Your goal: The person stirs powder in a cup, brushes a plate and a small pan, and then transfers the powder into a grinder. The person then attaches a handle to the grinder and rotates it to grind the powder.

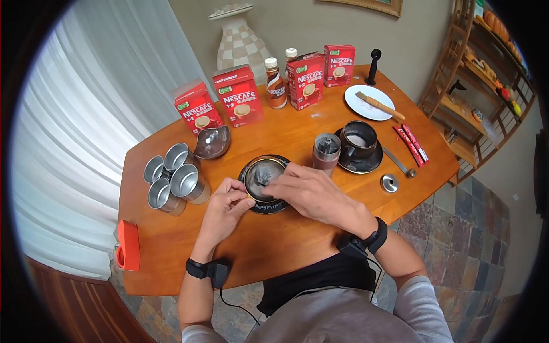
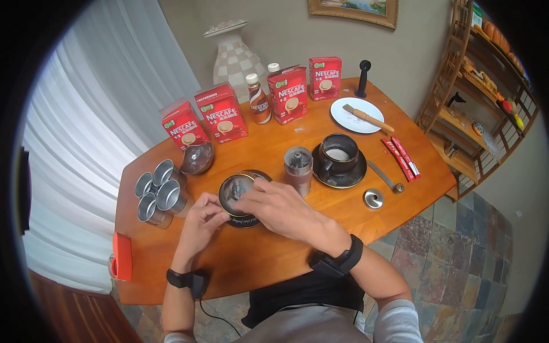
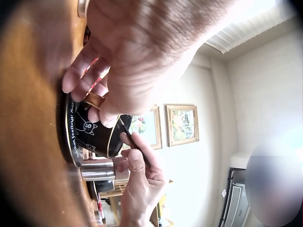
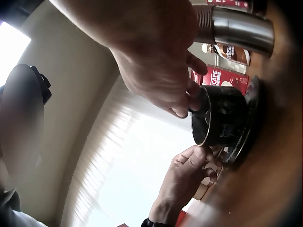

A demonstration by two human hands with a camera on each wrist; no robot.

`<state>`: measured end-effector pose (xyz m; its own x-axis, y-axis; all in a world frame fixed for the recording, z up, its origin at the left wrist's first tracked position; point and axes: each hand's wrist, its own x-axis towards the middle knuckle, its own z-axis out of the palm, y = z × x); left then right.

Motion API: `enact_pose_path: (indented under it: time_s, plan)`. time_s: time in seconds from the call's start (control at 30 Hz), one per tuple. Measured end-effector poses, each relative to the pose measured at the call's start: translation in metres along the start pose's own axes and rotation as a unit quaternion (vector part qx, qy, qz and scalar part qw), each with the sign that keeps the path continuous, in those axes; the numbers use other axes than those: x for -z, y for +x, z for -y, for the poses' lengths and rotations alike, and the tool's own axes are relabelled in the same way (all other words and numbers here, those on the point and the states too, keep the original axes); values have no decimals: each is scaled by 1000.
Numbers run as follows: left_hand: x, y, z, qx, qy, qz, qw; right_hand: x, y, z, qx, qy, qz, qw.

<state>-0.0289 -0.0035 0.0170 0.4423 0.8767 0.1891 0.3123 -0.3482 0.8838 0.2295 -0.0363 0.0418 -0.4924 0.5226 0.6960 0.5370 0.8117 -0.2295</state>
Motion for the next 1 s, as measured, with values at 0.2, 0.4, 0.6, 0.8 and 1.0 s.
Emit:
enact_pose_path:
  time_s: [0.2,0.4,0.6,0.8,1.0]
  plan:
    - [0,-1,-2,10,-1,2,1000,11,3,-3,-28,43,5,999]
    - [1,-1,-1,10,2,11,1000,6,3,-5,-13,26,25,999]
    - [1,-1,-2,12,2,17,1000,14,2,-3,-49,18,0,999]
    - [1,-1,-1,14,-10,8,1000,24,2,3,-49,0,38,998]
    - [-1,-2,-7,11,8,6,1000,19,6,2,-47,-111,14,993]
